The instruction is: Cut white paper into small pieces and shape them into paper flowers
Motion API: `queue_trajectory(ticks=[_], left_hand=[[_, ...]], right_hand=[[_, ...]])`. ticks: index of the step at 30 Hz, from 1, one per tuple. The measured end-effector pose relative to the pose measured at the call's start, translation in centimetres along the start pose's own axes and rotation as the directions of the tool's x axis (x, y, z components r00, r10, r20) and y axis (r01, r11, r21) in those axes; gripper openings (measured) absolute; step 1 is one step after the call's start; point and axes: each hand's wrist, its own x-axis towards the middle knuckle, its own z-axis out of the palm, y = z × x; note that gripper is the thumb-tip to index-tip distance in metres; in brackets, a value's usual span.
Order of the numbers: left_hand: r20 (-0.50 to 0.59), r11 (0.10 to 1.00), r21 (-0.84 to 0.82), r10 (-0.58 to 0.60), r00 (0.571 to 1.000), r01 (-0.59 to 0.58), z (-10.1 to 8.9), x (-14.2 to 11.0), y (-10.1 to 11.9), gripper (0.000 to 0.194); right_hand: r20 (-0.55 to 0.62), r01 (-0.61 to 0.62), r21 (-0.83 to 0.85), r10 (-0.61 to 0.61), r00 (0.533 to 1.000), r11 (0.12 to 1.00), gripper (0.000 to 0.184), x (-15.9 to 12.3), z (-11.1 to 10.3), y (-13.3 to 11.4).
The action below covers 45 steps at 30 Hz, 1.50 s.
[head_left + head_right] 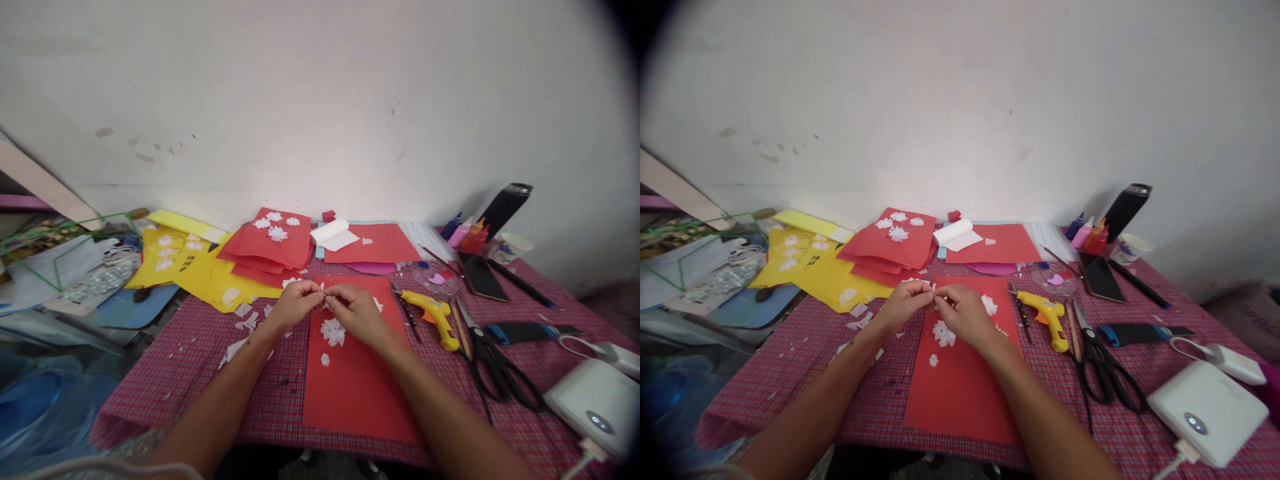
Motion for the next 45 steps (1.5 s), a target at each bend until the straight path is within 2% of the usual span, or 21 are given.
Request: queue_trajectory(ticks=[14,29,45], left_hand=[[0.001,0.991,0.134,0.017,1.0,-0.017,0.06,-0.04,0.4,0.019],[-0.022,0.964,0.263,0.057,0.998,-0.049,0.2,-0.17,0.63,0.017],[-0.039,0.972,0.226,0.078,0.996,-0.067,0.18,-0.18,0.75,0.009]], right_hand=[[-0.008,-0.053,0.006,0.053,0.999,0.999,0.02,0.05,0.03,0.03],[0.06,-0.301,0.25,0.296,0.953,0.92,0.017,0.3,0.03,0.69],[0.063,-0.352,0.33,0.352,0.934,0.876,0.015,0.44,0.08,0.61]])
